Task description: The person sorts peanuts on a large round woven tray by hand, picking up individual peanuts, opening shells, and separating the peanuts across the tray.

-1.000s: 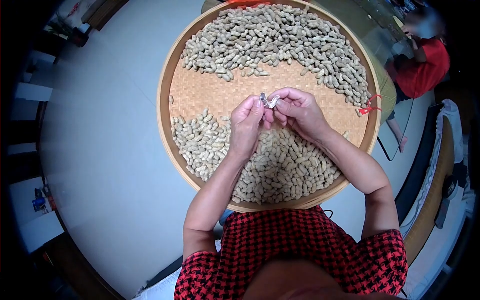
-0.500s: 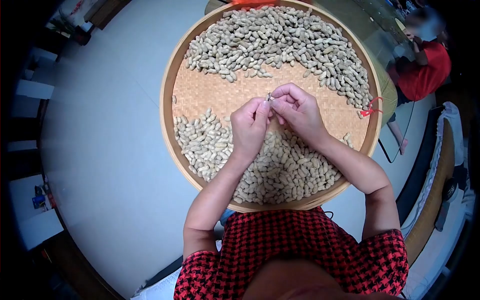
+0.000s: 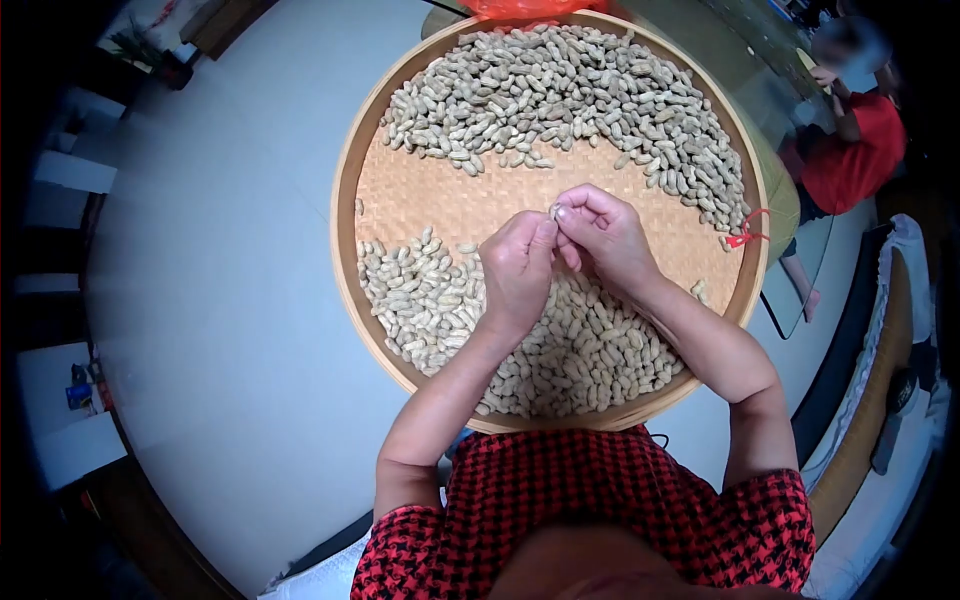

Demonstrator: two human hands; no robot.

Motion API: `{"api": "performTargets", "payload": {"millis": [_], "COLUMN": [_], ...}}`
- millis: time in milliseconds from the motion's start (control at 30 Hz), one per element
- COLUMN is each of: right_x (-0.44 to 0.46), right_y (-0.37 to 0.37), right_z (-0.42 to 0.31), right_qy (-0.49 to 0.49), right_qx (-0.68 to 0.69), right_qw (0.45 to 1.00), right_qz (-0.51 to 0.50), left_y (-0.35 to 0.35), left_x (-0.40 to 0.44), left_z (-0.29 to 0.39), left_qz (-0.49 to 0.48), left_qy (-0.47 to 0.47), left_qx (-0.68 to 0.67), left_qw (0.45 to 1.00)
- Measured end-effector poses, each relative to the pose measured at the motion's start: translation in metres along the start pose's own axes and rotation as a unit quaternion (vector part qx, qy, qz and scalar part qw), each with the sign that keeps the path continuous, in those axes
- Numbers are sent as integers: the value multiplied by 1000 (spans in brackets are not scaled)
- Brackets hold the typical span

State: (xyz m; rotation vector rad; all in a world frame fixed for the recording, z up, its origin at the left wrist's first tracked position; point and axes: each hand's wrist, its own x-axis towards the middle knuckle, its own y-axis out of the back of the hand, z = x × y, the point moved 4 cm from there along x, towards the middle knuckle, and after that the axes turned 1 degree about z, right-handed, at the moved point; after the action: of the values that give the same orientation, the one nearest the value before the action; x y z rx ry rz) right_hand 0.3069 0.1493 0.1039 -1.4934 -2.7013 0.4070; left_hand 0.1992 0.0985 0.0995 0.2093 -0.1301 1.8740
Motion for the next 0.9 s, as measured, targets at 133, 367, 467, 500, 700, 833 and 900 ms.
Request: {"api": "performTargets", "payload": {"millis": [133, 367, 467, 500, 700, 833, 900], "right_x": [1, 0, 0, 0, -2, -5, -5], "right_y": [6, 6, 7, 7, 5, 7, 9], "right_z": [2, 9, 13, 13, 10, 11, 10], "right_qy": [-44, -70, -66, -59, -82, -63, -83], "right_qx": [36, 140, 122, 108, 165, 179, 181], "right_qw": [998, 988, 990, 992, 983, 982, 980], "right_qz": [8, 10, 14, 17, 9, -1, 0], "left_y": [-3, -3, -1, -2, 2, 2, 2], "left_x": [3, 5, 6, 6, 7, 6, 5], "left_z": [11, 21, 22, 22, 20, 27, 30], "left_qz": [-12, 3, -3, -5, 0, -13, -11], "left_qy": [-83, -190, -202, -209, -189, -204, -175], "left_qx": [102, 258, 271, 287, 265, 264, 213], "left_qw": [991, 947, 941, 935, 946, 942, 961]}}
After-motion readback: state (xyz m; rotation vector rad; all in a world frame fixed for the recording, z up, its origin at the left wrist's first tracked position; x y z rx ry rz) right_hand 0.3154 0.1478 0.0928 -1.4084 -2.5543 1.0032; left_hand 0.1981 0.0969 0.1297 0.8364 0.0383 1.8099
